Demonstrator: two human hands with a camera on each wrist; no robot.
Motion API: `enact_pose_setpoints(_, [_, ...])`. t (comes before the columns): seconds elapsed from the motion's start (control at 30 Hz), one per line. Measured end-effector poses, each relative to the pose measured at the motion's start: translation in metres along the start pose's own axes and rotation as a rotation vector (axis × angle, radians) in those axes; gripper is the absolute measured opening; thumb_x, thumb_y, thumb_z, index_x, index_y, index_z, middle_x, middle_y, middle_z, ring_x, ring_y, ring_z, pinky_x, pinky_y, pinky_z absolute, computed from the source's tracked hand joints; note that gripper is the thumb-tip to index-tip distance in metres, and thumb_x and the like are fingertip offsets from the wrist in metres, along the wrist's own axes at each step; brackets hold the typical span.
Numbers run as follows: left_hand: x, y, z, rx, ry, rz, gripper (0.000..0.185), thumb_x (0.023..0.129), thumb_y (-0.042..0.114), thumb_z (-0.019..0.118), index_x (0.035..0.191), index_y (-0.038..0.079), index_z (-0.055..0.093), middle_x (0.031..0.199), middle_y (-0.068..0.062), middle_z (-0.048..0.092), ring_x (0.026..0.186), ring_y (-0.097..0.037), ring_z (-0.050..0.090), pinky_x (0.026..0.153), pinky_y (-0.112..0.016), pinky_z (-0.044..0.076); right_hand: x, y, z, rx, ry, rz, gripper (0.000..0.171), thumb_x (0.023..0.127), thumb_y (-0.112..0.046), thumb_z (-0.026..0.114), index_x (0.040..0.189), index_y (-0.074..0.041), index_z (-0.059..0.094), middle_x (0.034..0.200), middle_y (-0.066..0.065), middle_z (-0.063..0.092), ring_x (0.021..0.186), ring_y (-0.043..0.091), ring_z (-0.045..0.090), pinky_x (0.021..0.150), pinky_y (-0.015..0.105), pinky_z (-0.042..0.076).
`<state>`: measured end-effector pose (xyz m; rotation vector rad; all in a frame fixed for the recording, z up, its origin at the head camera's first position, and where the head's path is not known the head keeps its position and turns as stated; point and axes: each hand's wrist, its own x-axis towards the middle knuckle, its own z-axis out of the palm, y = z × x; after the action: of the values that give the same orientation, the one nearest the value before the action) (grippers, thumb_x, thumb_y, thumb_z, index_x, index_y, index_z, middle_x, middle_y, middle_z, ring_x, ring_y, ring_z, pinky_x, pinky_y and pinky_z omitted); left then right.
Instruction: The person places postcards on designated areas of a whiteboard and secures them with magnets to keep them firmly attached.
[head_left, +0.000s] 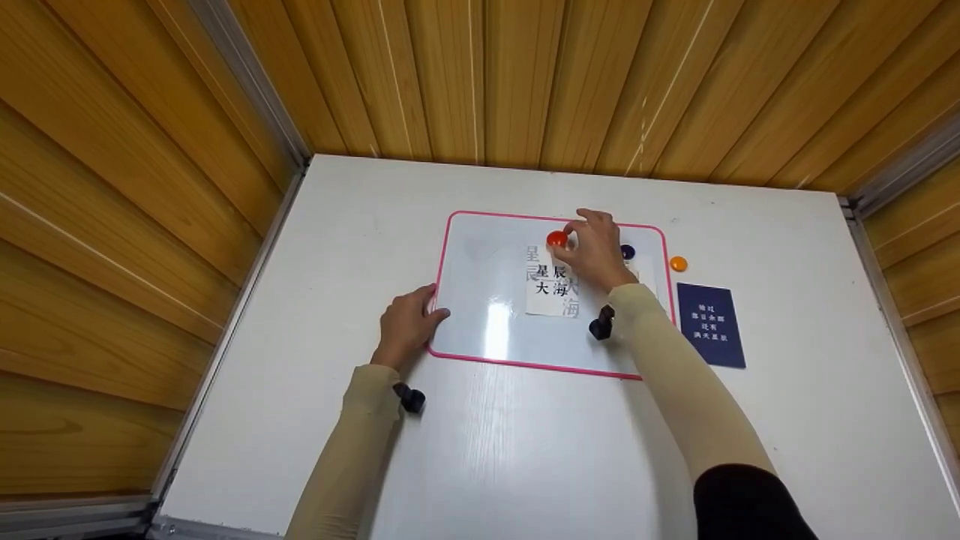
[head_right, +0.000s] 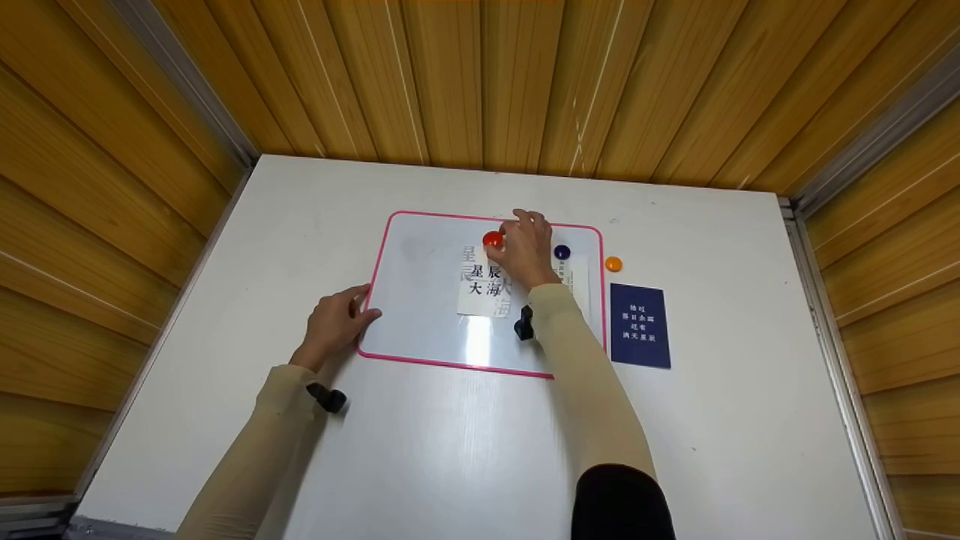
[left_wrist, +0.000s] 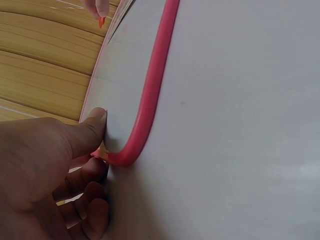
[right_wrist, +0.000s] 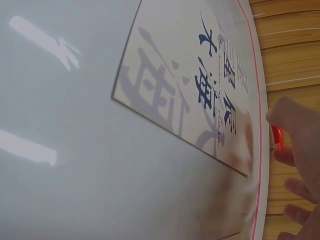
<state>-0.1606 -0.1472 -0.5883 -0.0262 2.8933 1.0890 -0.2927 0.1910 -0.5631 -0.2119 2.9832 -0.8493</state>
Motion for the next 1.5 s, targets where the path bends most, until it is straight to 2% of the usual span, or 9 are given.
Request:
enact_pose_setpoints(0.23, [-0.001, 0.001, 0.001, -0.025, -0.001, -0.009, 0.057, 0.094, 0.029, 0.077, 0.145, 0.011, 0.059, 0.130, -0.011, 0.070, 0.116, -0.027, 0.065, 0.102, -0.050, 0.049, 0.000, -0.005, 0.004, -0.008, -0.003, -0.006, 0.038, 0.090, -0.038, 0.079, 0.116, -0.011, 0.072, 0.162, 0.010, 0.037, 0.150, 0.034, 0.022, 0.121, 0.057, 0.017])
enact_pose_setpoints(0.63, [-0.001, -0.002, 0.002, -0.001, 0.004, 0.003, 0.058, 0.093, 0.029, 0.078, 0.145, 0.009, 0.060, 0.131, -0.011, 0.069, 0.116, -0.027, 0.065, 0.101, -0.048, 0.050, 0.003, -0.006, 0.010, -0.055, -0.029, -0.018, 0.037, 0.091, -0.036, 0.077, 0.118, -0.011, 0.071, 0.162, 0.011, 0.035, 0.149, 0.034, 0.021, 0.121, 0.054, 0.018])
enact_pose_setpoints(1.07, [-0.001, -0.001, 0.001, -0.025, -0.002, -0.013, 0.057, 0.094, 0.028, 0.077, 0.145, 0.011, 0.059, 0.132, -0.009, 0.069, 0.118, -0.026, 0.064, 0.102, -0.048, 0.049, 0.004, -0.006, 0.013, -0.080, -0.031, -0.019, 0.039, 0.091, -0.035, 0.078, 0.119, -0.009, 0.072, 0.161, 0.012, 0.038, 0.148, 0.035, 0.022, 0.121, 0.055, 0.016])
enact_pose_setpoints(1.3, [0.000, -0.002, 0.003, -0.019, -0.009, -0.034, 0.059, 0.093, 0.031, 0.078, 0.146, 0.013, 0.059, 0.130, -0.008, 0.070, 0.112, -0.025, 0.065, 0.101, -0.047, 0.049, 0.004, -0.005, 0.013, -0.112, -0.032, -0.039, 0.041, 0.091, -0.034, 0.077, 0.120, -0.007, 0.072, 0.158, 0.014, 0.040, 0.147, 0.037, 0.024, 0.121, 0.055, 0.016])
enact_pose_setpoints(1.5, [0.000, -0.002, 0.001, 0.000, -0.009, -0.015, 0.059, 0.094, 0.031, 0.077, 0.146, 0.011, 0.059, 0.128, -0.010, 0.070, 0.111, -0.025, 0.066, 0.099, -0.047, 0.051, 0.003, -0.005, 0.013, -0.132, -0.027, -0.058, 0.042, 0.092, -0.033, 0.076, 0.122, -0.005, 0.071, 0.157, 0.015, 0.041, 0.146, 0.037, 0.025, 0.121, 0.054, 0.015])
